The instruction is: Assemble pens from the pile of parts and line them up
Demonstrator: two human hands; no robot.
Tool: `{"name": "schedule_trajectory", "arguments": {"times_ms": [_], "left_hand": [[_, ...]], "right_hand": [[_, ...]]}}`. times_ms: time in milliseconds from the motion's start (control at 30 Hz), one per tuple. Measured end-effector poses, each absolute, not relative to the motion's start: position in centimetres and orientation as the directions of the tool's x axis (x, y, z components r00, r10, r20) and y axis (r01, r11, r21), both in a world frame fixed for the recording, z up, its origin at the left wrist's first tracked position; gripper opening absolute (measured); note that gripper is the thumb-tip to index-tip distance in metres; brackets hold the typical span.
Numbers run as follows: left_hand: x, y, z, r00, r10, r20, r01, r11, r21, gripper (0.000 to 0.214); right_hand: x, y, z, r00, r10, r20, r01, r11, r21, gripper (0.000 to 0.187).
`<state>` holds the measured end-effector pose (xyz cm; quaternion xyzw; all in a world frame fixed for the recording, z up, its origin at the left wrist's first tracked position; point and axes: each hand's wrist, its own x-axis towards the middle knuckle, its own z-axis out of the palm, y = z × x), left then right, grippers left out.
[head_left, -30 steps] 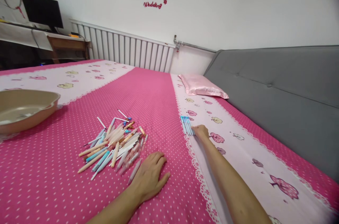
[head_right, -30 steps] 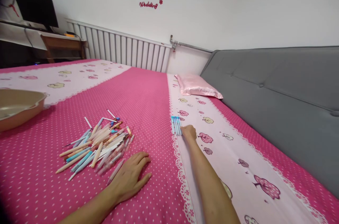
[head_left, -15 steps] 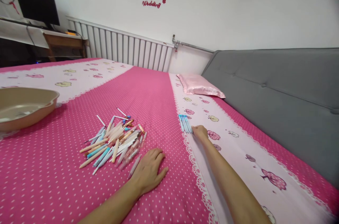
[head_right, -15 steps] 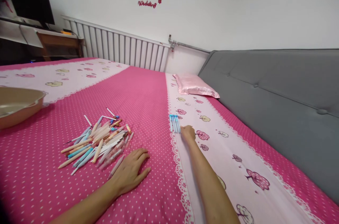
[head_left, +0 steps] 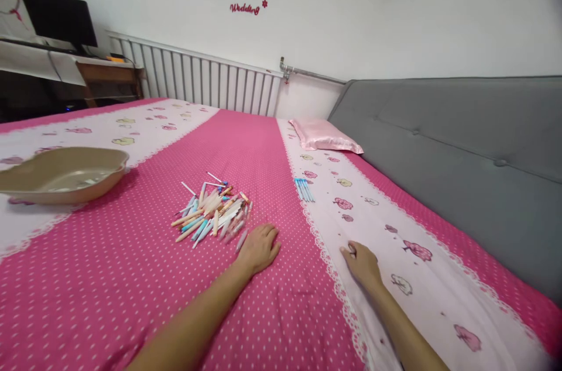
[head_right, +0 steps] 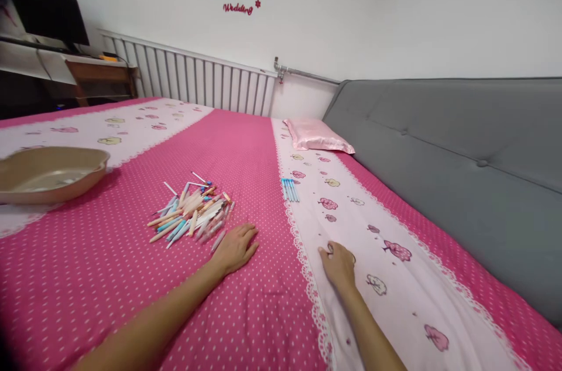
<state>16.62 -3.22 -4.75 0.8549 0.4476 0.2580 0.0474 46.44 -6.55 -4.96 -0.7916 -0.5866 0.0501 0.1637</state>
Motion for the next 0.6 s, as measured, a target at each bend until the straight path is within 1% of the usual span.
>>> {"name": "schedule_trajectory", "arguments": {"times_ms": [67, 167, 233, 267, 367, 533, 600], "left_hand": [[16.3, -4.2, -4.8, 0.476, 0.798, 0.369, 0.746, -0.589, 0.312, 0.040], [15.4, -6.2, -4.9, 0.493, 0.809, 0.322, 0.750, -0.582, 0.313, 0.044], [14.7, -7.6, -4.8, 0.504, 0.813, 0.292, 0.754, -0.579, 0.309, 0.046], [14.3, -8.4, -4.7, 0.510, 0.814, 0.277, 0.757, -0.578, 0.305, 0.047], [13.4, -10.3, -4.5, 0.520, 0.819, 0.240, 0.769, -0.572, 0.286, 0.049], [12.3, -13.3, -4.3, 0.530, 0.825, 0.196, 0.781, -0.565, 0.265, 0.051], [11.6, -14.5, -4.0, 0.556, 0.811, 0.181, 0.769, -0.584, 0.259, 0.052]], "right_hand": [[46.5, -9.6, -5.6, 0.310, 0.941, 0.135, 0.925, -0.266, -0.273, 0.043], [46.2, -12.7, -6.2, 0.355, 0.916, 0.188, 0.933, -0.336, -0.127, 0.050], [45.8, -13.8, -6.5, 0.372, 0.901, 0.224, 0.927, -0.373, -0.041, 0.050], [45.6, -14.1, -6.5, 0.379, 0.896, 0.233, 0.923, -0.384, -0.025, 0.049], [45.1, -14.5, -6.6, 0.429, 0.867, 0.254, 0.900, -0.435, -0.037, 0.050], [44.5, -15.3, -6.5, 0.540, 0.802, 0.256, 0.841, -0.519, -0.151, 0.053], [44.5, -15.5, -6.4, 0.556, 0.789, 0.261, 0.831, -0.530, -0.170, 0.053]]}}
